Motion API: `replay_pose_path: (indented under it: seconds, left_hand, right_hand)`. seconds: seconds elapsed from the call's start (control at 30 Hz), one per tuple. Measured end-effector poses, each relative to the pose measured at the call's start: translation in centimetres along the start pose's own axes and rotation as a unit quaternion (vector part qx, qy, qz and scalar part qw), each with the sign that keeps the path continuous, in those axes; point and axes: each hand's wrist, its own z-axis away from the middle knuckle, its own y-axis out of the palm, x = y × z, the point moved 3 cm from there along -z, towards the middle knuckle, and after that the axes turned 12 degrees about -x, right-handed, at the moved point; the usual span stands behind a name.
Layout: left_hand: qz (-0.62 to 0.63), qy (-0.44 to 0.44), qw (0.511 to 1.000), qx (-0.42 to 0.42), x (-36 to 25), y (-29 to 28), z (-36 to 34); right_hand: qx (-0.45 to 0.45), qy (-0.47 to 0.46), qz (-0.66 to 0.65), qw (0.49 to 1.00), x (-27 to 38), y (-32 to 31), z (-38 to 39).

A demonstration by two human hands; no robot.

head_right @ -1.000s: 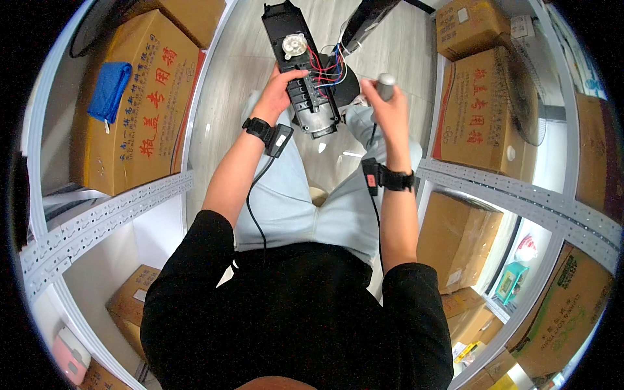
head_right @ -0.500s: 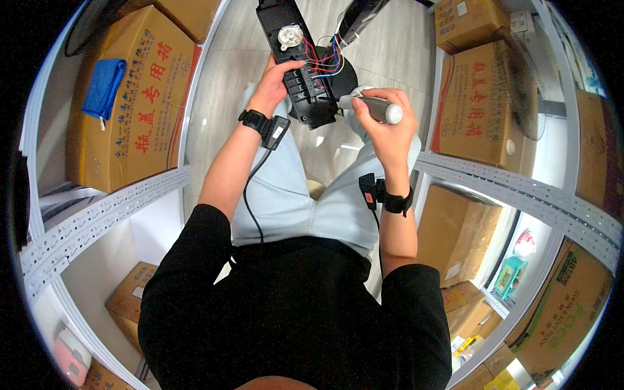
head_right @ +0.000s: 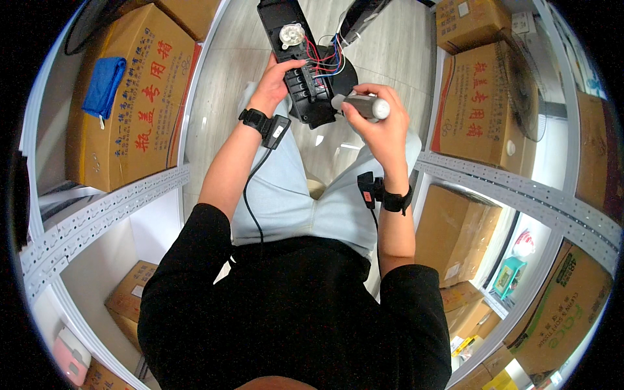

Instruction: The person uses a screwdriver to remove screws from a black plastic housing attached to a fan stand. They then open the housing to expose internal wiring and components, manipulating the wires and parts with their hands.

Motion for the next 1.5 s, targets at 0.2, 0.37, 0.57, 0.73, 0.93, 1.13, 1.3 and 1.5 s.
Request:
replay_pose_path:
  seconds: [0.2,0.37,0.57,0.73,0.93,1.13,1.3,1.5]
  left_hand:
    - [0.000,-0.004,1.000,0.010,0.3,-0.1,-0.3]
    - [0.000,0.012,1.000,0.016,0.5,-0.3,-0.4]
    - [-0.003,0.007,1.000,0.009,0.4,-0.1,-0.4]
    - [0.003,0.011,1.000,0.000,0.3,-0.3,-0.2]
    - [-0.008,0.025,1.000,0.005,0.4,-0.4,-0.6]
    - [-0.006,0.021,1.000,0.009,0.4,-0.2,-0.3]
    - [-0.004,0.025,1.000,0.004,0.4,-0.7,-0.7]
    - [-0.008,0.008,1.000,0.005,0.2,0.0,-0.3]
  right_hand:
    - [0.007,0.075,-0.001,0.997,3.1,-0.2,-0.8]
    - [0.042,0.051,0.247,0.967,4.3,-0.7,-1.5]
    - [0.138,-0.055,0.148,0.978,5.0,-0.5,-2.2]
    - [0.160,-0.032,0.316,0.935,6.8,-0.7,-2.9]
    - [0.154,-0.286,0.218,0.920,6.5,-0.1,-2.8]
    - [0.172,-0.155,0.335,0.913,5.8,0.7,-2.9]
    - [0.124,-0.241,0.184,0.945,6.8,0.1,-3.0]
    - [0.127,-0.202,0.271,0.933,6.0,0.7,-3.0]
